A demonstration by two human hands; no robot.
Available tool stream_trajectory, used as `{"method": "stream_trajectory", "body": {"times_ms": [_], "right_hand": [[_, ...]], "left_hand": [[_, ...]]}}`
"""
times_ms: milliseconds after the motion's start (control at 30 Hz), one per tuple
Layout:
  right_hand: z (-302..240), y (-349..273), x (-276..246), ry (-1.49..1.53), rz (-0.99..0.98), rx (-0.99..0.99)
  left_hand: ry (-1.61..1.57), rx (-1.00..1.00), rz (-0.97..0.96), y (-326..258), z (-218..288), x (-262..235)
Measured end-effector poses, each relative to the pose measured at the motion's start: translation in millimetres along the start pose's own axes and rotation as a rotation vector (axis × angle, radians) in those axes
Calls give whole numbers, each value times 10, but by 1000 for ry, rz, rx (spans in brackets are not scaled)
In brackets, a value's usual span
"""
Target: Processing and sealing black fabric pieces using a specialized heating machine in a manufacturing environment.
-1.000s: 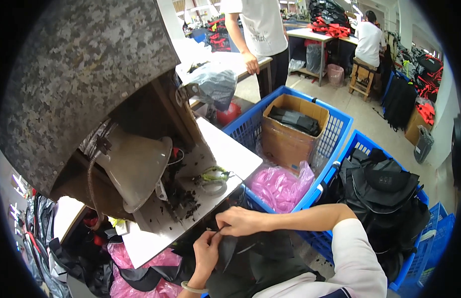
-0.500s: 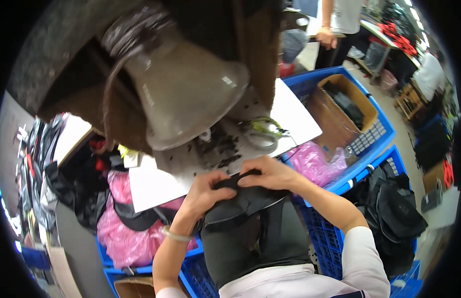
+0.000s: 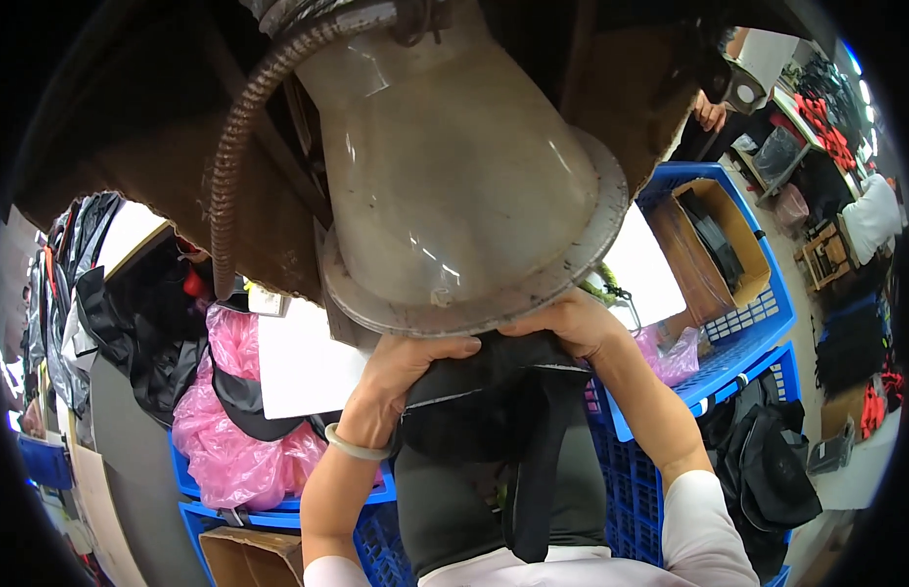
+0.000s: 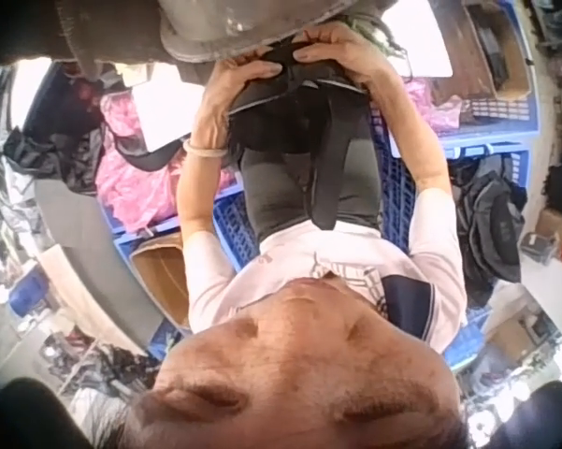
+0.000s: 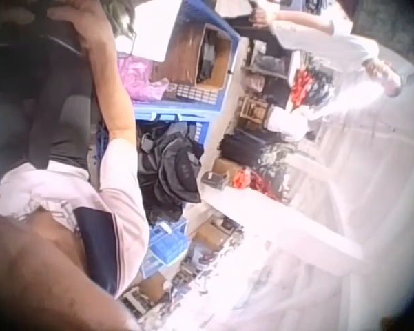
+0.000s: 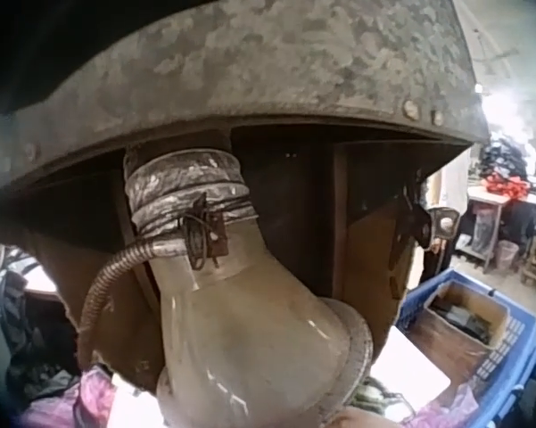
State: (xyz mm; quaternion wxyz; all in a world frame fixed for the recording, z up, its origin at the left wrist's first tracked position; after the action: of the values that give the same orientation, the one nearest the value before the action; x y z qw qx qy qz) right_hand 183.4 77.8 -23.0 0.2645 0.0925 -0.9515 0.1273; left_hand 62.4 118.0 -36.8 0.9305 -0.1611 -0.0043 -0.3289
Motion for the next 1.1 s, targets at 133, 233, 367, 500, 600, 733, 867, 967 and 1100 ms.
{"method": "stream_trajectory", "body": {"times_ms": [133,233,367,500,600,733,867,967,1100], "right_hand": [[-110,62,-70,145,68,-95],[-145,51,-123,128,119,-107],[-160,35,-104,112,103,-129],[-154,38,-26,109,72,-129],[-179,84,-8,75,58,-158],[-234,120,-30,66,48,-205],[-273,51,-118,-76,75,-240],[-88,210,-133,-143,73,-317],[83,291,-164,78,-8,-273]], "left_hand": [[-92,64,114,74,-30,-154],[-210,108,108,124,-81,-199],[-187,176,143,145,-131,-270],[-242,179,142,181,-228,-338],[-176,195,171,260,-301,-409],[-66,250,225,496,-538,-670],[24,189,218,411,-352,-548],[-23,72,346,-44,-2,-325],[-302,178,164,-149,412,327]]}}
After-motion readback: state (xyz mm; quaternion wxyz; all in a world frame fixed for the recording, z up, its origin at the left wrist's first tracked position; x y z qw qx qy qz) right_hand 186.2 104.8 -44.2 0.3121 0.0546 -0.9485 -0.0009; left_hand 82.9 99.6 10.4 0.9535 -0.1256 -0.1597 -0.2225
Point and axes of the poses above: each hand's wrist, its own y-axis towards the middle knuckle, its own x-axis out of the palm, z = x × y, the point moved 9 cm from there along y, towards the middle knuckle, and after that the axes turned 11 degrees about y, right-handed, at the moved point
